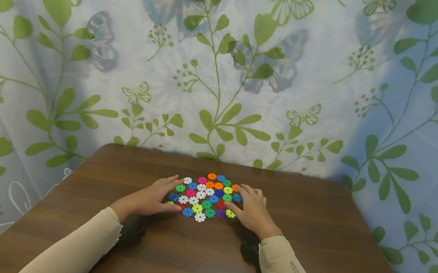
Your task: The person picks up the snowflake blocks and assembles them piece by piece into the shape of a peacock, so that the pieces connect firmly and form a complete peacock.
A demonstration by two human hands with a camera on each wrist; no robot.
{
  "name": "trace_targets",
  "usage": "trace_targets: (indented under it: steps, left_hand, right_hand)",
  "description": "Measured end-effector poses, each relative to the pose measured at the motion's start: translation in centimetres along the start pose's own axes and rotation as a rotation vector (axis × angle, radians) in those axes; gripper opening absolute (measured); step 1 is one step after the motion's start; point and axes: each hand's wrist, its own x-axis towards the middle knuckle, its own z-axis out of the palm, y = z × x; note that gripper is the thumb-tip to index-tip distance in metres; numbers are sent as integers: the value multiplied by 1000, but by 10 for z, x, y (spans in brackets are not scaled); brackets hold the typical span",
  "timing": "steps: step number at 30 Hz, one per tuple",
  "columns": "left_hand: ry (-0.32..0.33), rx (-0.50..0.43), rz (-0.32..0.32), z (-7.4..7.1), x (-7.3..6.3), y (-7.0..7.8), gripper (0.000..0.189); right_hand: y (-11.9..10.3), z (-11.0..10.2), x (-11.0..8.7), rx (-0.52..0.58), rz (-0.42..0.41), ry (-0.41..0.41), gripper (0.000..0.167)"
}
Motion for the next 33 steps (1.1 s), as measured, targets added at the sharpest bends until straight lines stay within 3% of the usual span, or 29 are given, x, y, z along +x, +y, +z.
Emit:
trace_targets:
  steps: [3,6,11,15,18,22,28,33]
  left_hand:
    - [84,-38,-2,6,-5,4,84]
    - [186,-19,23,13,-7,7,66]
    - [268,38,119,22,-7,11,30]
    - [240,57,235,24,-4,17,16]
    - [167,74,281,27,-3,21,18]
    - [118,91,260,32,-5,25,20]
    - [164,97,222,36,-7,26,11]
    - [181,8,209,36,-8,24,21]
  right_hand:
    - [2,4,-1,91,-12,50,41]
    - [3,7,-4,186,4,52,21]
    - [2,10,-8,260,11,15,15]
    - [2,12,-10,249,-5,21,13]
    - [2,13,-12,217,-18,33,10]
    - [1,13,-15,160,-45,41,8]
    - [-3,16,-19,141,-60,66,9]
    - [-4,19,-20,175,-38,64,12]
